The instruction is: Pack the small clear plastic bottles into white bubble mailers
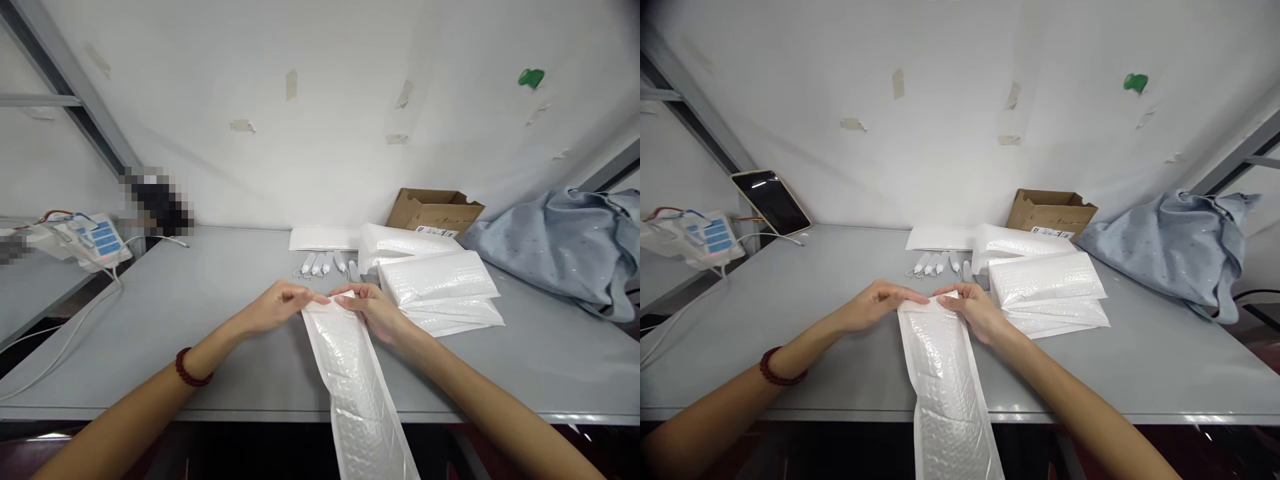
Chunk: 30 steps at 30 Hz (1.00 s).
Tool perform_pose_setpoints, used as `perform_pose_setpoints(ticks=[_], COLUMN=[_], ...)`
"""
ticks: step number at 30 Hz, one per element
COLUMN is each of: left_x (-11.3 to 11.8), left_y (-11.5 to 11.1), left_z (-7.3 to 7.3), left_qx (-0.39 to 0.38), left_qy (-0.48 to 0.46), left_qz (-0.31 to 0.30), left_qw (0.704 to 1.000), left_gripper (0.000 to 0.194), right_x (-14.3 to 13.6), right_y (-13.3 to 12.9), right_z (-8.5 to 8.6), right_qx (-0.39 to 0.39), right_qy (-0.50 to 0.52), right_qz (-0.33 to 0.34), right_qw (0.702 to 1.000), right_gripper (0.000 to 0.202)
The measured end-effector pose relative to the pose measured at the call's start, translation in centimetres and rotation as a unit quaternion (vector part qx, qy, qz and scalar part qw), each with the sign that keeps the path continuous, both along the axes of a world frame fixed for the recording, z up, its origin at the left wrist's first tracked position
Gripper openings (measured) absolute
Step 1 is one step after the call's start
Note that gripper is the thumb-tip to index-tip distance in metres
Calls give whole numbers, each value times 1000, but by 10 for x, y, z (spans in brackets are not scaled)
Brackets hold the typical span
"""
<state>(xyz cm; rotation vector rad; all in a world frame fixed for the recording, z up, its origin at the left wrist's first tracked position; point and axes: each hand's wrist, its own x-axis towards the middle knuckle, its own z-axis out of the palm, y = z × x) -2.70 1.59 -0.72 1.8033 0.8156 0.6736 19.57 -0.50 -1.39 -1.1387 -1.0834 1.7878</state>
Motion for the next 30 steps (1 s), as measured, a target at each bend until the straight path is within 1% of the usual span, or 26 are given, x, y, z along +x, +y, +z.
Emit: perform_pose_setpoints(ticks=[1,3,4,6,7,10,11,13,14,15,17,18,19,20,22,24,25,27,30], left_x=[-2,-4,-4,-2,0,8,11,14,16,18,25,31,39,49,74,104,118,142,162], left_y=[1,2,2,-1,-3,-7,-8,-8,-7,-6,-2,1,4,8,17,27,32,40,47], left_z=[2,5,5,3,1,-4,-5,-2,1,6,18,25,33,40,52,59,60,59,53], left_qx=[-9,0,23,73,86,83,75,51,38,30,32,42,51,52,21,-37,-68,-103,-120], left_qy=[-19,-32,-24,-9,-12,-65,-88,-121,-126,-122,-86,-62,-40,-21,-41,-73,-79,-73,-44], left_qz=[-2,-9,-11,-28,-39,-56,-55,-37,-15,17,95,131,153,163,141,127,119,130,152], left_qw=[1000,999,999,997,995,993,992,991,991,992,991,989,986,985,989,989,987,983,980], left_gripper=[43,36,32,34,32,17,16,20,23,25,29,32,35,37,31,28,27,26,26], right_x=[0,0,0,-2,-4,-8,-9,-11,-12,-12,-13,-13,-13,-13,-12,-11,-11,-10,-10], right_y=[0,0,-1,-3,-4,-8,-8,-8,-7,-7,-5,-5,-5,-5,-6,-7,-8,-8,-9], right_z=[0,-1,-1,-1,-1,-1,-1,-3,-5,-7,-12,-14,-15,-16,-16,-15,-15,-16,-19], right_qx=[-6,-22,-30,-45,-49,-57,-63,-82,-92,-101,-106,-104,-100,-95,-89,-83,-80,-73,-69], right_qy=[8,21,27,41,48,77,89,109,114,115,106,97,90,84,75,71,69,73,82], right_qz=[-1,-6,-11,-15,-13,14,21,23,21,20,30,49,73,102,155,179,184,190,201], right_qw=[1000,1000,999,998,998,995,994,990,989,988,988,989,988,987,981,978,977,976,974], right_gripper=[31,35,37,41,41,33,30,25,23,20,17,16,17,19,21,21,20,21,23])
